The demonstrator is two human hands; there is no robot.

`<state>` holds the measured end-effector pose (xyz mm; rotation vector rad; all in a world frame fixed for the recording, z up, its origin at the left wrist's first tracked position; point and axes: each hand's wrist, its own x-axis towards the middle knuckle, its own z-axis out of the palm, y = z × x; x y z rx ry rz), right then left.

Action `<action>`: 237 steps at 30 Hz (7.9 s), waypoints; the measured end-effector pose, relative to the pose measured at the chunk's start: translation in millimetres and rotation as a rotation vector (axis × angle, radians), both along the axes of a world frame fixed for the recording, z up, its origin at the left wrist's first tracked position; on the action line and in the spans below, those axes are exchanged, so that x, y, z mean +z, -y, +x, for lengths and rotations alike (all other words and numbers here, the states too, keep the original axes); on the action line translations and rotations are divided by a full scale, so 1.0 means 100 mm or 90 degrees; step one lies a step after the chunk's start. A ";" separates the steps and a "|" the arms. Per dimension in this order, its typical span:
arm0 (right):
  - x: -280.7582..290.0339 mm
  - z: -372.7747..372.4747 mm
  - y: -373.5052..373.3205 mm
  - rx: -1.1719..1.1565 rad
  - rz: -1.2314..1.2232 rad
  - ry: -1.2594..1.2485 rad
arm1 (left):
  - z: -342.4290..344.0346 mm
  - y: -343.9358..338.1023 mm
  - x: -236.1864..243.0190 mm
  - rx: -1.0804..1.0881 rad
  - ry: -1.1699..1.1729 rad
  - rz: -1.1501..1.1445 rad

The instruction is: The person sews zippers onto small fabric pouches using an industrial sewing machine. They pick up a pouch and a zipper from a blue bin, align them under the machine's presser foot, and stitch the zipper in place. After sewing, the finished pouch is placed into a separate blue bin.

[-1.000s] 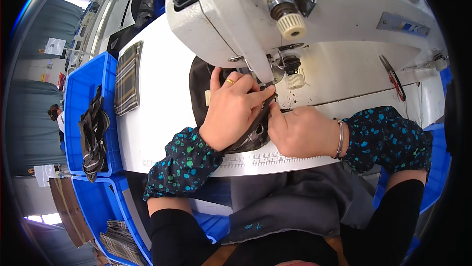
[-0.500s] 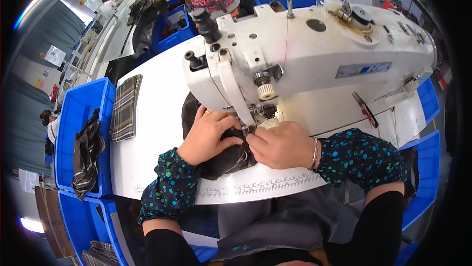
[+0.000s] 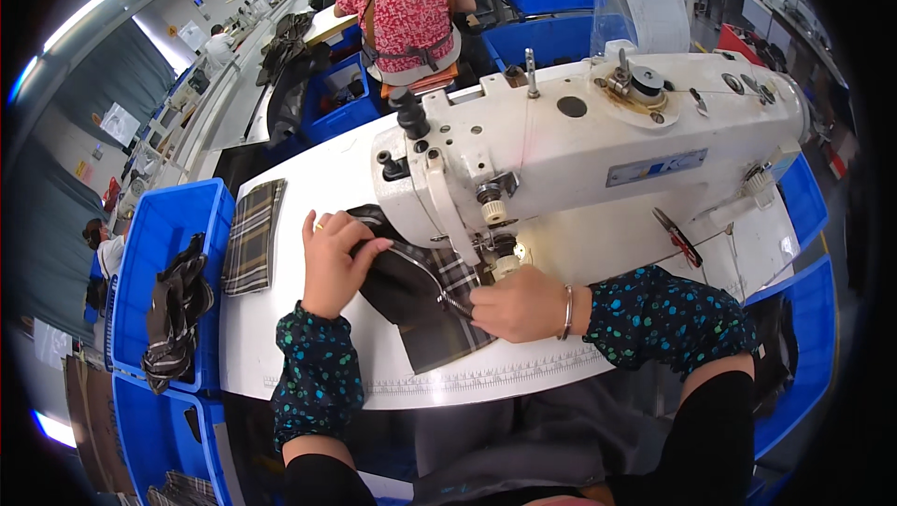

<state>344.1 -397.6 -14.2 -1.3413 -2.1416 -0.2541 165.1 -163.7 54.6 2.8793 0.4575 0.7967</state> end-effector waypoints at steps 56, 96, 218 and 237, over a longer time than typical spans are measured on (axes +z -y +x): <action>-0.02 -0.61 0.55 -0.135 -0.012 0.107 | -0.06 1.19 -0.32 -0.229 -0.152 0.062; -0.10 -0.35 0.16 -0.172 -0.139 0.045 | 0.12 0.99 -0.44 -0.103 -0.068 0.180; -0.01 -0.32 0.21 -0.130 0.038 0.173 | 0.02 1.07 -0.34 -0.130 -0.173 0.041; -0.02 -0.29 0.21 -0.118 0.044 0.194 | 0.08 1.05 -0.45 -0.173 -0.087 0.048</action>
